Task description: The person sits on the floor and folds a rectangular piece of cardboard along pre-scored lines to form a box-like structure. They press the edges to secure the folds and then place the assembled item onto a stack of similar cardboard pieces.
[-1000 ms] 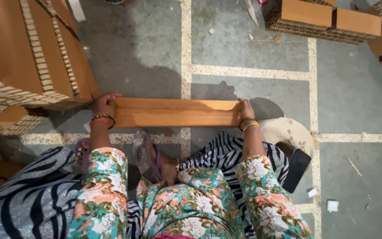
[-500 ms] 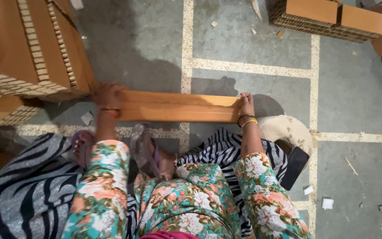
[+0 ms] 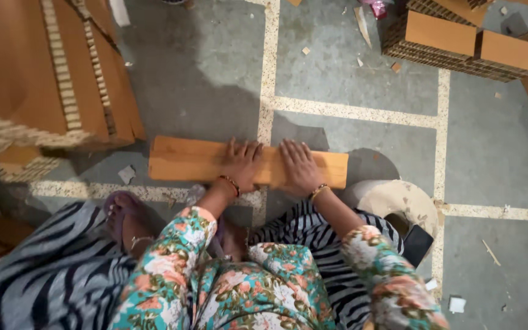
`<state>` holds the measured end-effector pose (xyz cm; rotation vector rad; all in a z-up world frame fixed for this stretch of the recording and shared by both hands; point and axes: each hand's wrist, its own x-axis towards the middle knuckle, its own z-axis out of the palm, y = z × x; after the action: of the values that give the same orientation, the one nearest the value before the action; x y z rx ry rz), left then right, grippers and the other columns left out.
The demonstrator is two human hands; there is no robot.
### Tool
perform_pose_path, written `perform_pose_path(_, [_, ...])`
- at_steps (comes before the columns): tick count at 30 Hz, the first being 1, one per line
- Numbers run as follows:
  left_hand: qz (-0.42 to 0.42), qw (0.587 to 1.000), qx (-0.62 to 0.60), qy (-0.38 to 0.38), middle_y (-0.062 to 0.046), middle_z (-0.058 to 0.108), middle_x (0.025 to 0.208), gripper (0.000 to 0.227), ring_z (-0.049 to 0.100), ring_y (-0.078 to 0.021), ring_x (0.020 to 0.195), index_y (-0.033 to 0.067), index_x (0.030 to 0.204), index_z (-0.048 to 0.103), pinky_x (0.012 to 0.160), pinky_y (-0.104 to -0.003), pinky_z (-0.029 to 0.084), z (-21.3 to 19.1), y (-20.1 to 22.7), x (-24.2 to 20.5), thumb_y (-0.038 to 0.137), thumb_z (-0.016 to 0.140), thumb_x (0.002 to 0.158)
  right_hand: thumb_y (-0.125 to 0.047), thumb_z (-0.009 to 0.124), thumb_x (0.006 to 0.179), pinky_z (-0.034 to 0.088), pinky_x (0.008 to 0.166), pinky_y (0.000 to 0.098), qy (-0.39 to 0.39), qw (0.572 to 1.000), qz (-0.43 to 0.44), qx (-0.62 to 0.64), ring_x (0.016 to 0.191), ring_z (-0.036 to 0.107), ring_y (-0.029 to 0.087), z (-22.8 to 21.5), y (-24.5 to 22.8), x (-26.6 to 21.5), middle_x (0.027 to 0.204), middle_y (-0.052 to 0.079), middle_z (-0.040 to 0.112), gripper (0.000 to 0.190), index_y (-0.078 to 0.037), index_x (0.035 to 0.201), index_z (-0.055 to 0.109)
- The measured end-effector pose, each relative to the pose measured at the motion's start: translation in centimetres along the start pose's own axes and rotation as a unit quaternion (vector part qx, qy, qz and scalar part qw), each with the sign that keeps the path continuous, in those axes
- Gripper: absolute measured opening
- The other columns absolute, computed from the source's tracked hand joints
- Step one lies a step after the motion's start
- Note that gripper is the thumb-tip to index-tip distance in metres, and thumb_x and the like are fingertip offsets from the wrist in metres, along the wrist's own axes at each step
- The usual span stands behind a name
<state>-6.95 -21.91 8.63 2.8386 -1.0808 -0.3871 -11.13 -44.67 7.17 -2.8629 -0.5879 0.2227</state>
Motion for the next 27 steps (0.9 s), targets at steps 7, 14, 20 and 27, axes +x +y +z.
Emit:
perform_pose_path(7, [-0.009, 0.993, -0.010, -0.116, -0.017, 0.023, 0.164, 0.133, 0.023, -0.0396, 0.150, 0.0059, 0.159, 0.018, 0.117, -0.072, 0.006, 0.1, 0.7, 1.3, 0.065, 0.086, 0.061, -0.072, 0.078, 0.063, 0.017, 0.118, 0.0622, 0.002, 0.996, 0.020, -0.091, 0.144, 0.031, 0.041, -0.6, -1.3, 1.0, 0.158, 0.025, 0.031, 0.125, -0.004, 0.155, 0.027])
perform_pose_path(14, [0.017, 0.997, -0.048, -0.055, -0.019, 0.037, 0.152, 0.110, 0.034, -0.0382, 0.140, 0.0043, 0.156, 0.027, 0.115, -0.067, 0.018, 1.7, 1.1, 1.7, 0.045, 0.081, 0.069, -0.055, 0.088, 0.057, 0.023, 0.112, 0.0610, -0.100, 0.992, 0.069, -0.017, 0.133, 0.039, 0.042, -3.9, -2.7, 1.7, 0.142, 0.023, 0.043, 0.118, -0.008, 0.150, 0.033])
perform_pose_path(20, [0.020, 0.997, -0.073, -0.015, -0.017, 0.046, 0.141, 0.101, 0.041, -0.0349, 0.133, 0.0052, 0.151, 0.035, 0.111, -0.063, 0.025, 1.5, 0.5, 1.3, 0.033, 0.080, 0.065, -0.046, 0.089, 0.051, 0.025, 0.111, 0.0583, -0.078, 0.995, 0.049, 0.026, 0.129, 0.042, 0.040, -4.7, -2.4, 1.9, 0.136, 0.020, 0.048, 0.114, -0.009, 0.146, 0.039])
perform_pose_path(27, [0.019, 0.996, -0.080, -0.024, -0.014, 0.048, 0.140, 0.102, 0.043, -0.0308, 0.133, 0.0057, 0.152, 0.036, 0.113, -0.060, 0.026, 1.9, 0.3, 1.1, 0.033, 0.081, 0.065, -0.048, 0.090, 0.051, 0.027, 0.110, 0.0569, -0.054, 0.996, 0.054, 0.036, 0.125, 0.045, 0.038, -4.9, -2.8, 1.6, 0.132, 0.019, 0.051, 0.113, -0.010, 0.146, 0.041])
